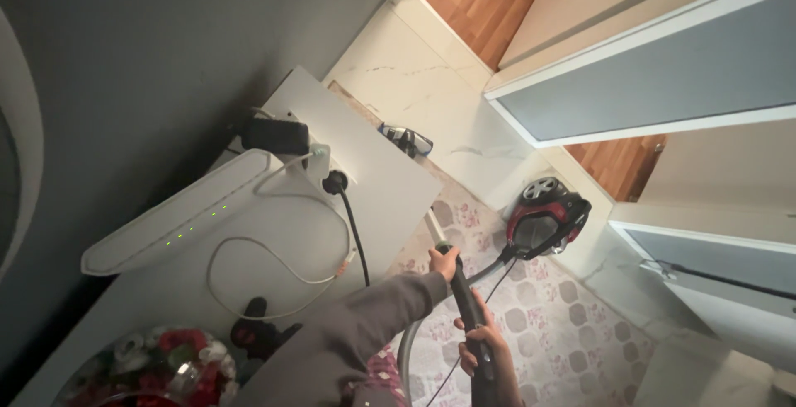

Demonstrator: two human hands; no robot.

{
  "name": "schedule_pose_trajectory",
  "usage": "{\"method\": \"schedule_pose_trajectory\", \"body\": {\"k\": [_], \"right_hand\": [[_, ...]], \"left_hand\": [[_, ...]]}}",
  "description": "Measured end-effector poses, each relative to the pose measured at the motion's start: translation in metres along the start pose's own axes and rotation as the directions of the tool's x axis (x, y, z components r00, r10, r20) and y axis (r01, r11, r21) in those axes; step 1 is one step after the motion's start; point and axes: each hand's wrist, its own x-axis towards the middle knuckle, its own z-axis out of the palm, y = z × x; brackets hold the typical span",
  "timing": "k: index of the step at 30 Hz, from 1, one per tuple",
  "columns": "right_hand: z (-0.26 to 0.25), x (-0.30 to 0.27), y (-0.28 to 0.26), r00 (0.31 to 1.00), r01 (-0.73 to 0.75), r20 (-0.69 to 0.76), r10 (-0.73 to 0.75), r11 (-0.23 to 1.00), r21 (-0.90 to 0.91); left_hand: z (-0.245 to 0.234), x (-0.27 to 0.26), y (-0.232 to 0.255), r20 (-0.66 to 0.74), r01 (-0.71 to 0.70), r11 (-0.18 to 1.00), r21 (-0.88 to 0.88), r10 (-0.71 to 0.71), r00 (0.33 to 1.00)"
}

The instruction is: Vacuuming the floor and rug in a hallway using a canister vacuum cleaner.

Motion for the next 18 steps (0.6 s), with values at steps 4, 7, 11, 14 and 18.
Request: {"method": "schedule_pose_trajectory", "body": {"k": [4,7,11,14,18], "right_hand": [[0.062,-0.028,-0.027,0.995,0.069,-0.071,-0.07,0.998,-0.011],[0.077,-0.036,-0.039,0.991,0.112,-0.073,-0.113,0.993,-0.019],[0.069,-0.029,-0.032,0.992,0.114,-0.058,-0.116,0.992,-0.049],[0.071,-0.021,-0.024,0.991,0.113,-0.058,-0.118,0.99,-0.078],[0.076,-0.001,-0.012,0.987,0.123,-0.089,-0.132,0.987,-0.102]], "left_hand": [[0.011,0.002,0.011,0.016,-0.022,0.997,-0.077,0.024,1.0],[0.019,0.005,0.014,-0.003,0.037,0.998,-0.057,-0.037,0.999],[0.017,0.012,0.009,0.011,0.0,0.999,-0.052,0.001,1.0],[0.01,0.02,0.007,-0.003,-0.047,0.994,-0.096,0.047,0.999],[0.002,0.046,0.003,-0.005,-0.154,0.978,-0.14,0.155,0.988]]}}
